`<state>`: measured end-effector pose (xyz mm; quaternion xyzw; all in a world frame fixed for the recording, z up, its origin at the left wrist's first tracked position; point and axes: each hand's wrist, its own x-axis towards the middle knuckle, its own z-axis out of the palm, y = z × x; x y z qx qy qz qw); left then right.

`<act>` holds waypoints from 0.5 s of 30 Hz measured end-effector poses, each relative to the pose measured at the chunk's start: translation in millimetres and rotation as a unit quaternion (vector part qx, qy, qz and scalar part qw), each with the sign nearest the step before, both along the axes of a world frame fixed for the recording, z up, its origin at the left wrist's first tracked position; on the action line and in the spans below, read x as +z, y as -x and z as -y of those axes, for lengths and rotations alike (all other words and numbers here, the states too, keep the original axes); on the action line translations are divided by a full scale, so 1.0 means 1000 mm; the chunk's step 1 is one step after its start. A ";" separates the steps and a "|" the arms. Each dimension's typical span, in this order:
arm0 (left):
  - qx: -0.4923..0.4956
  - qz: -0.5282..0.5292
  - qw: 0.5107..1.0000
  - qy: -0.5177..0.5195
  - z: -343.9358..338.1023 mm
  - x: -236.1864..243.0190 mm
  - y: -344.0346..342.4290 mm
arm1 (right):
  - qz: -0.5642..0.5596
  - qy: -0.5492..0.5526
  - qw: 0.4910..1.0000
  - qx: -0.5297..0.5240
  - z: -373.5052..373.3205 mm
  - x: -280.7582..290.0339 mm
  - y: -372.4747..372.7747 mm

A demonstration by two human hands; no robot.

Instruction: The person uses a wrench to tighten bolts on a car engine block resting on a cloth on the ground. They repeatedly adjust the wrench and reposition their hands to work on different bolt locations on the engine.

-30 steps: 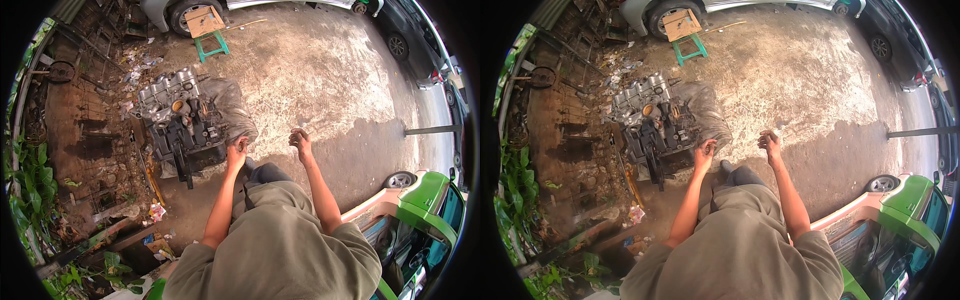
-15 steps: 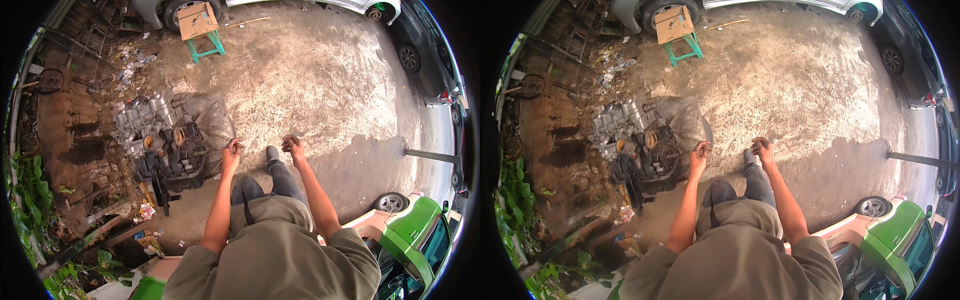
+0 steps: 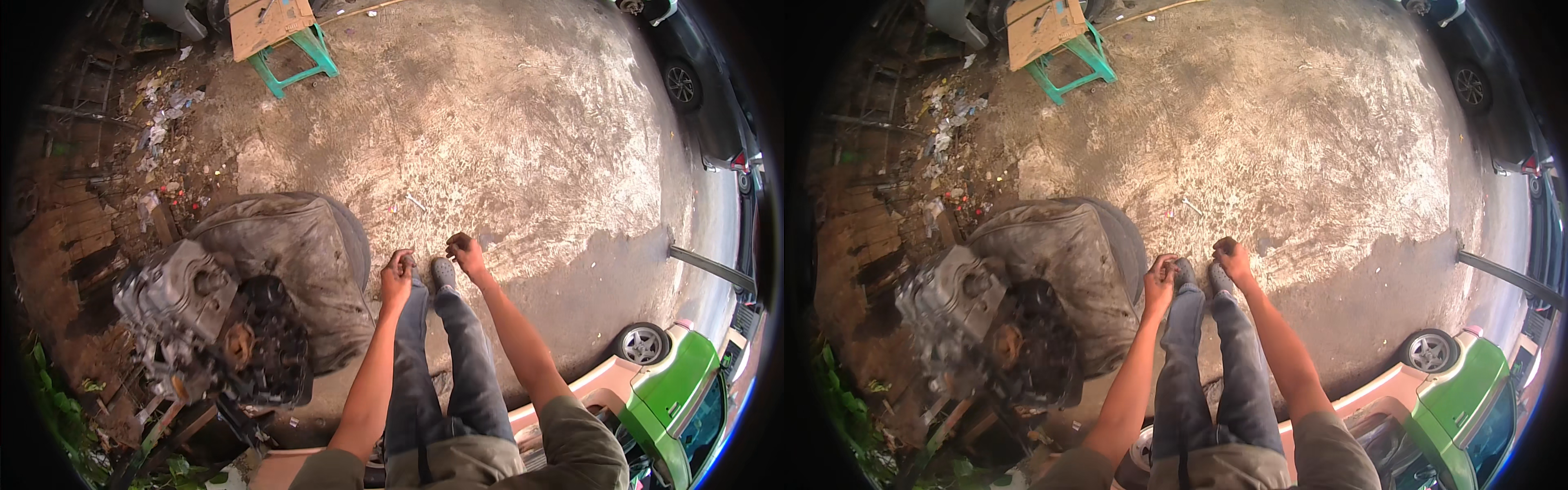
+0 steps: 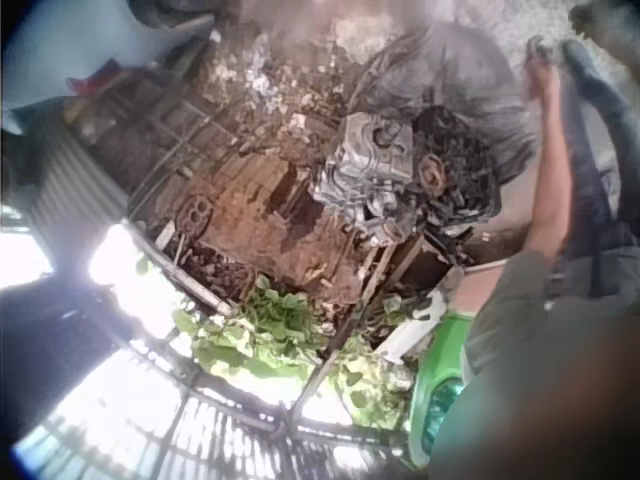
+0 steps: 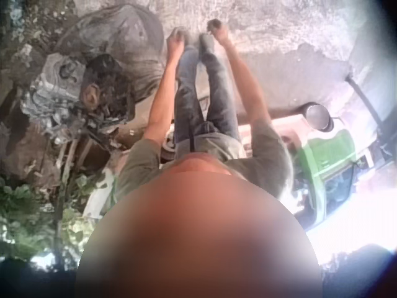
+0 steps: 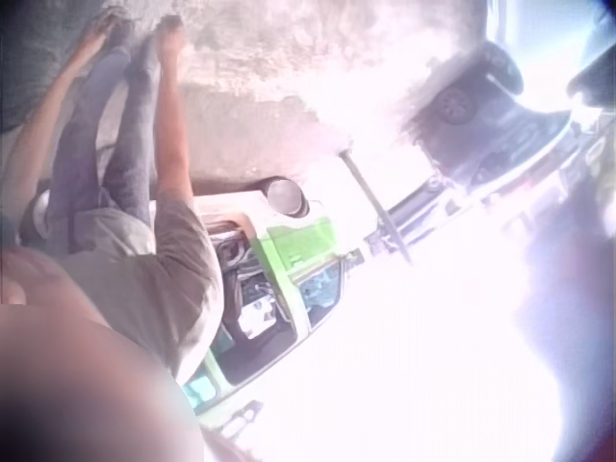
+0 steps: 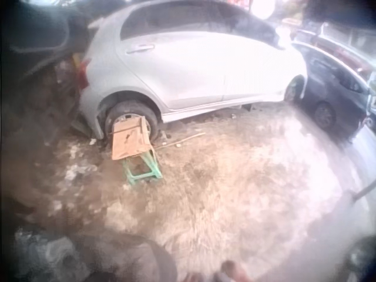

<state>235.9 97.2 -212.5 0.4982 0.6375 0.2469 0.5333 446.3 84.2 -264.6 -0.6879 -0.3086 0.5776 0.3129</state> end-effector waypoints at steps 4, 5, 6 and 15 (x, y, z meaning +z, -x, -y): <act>0.069 0.017 0.997 0.009 -0.030 -0.132 -0.019 | 0.187 0.003 0.978 0.095 -0.034 -0.153 0.011; 0.092 0.017 0.994 0.047 -0.034 -0.162 -0.023 | 0.213 -0.016 0.971 0.103 -0.043 -0.193 0.016; 0.093 0.011 0.994 0.063 -0.041 -0.190 -0.028 | 0.232 -0.025 0.966 0.114 -0.051 -0.230 0.017; 0.163 0.009 0.985 0.065 -0.062 -0.361 -0.045 | 0.304 0.015 0.932 0.195 -0.091 -0.423 0.042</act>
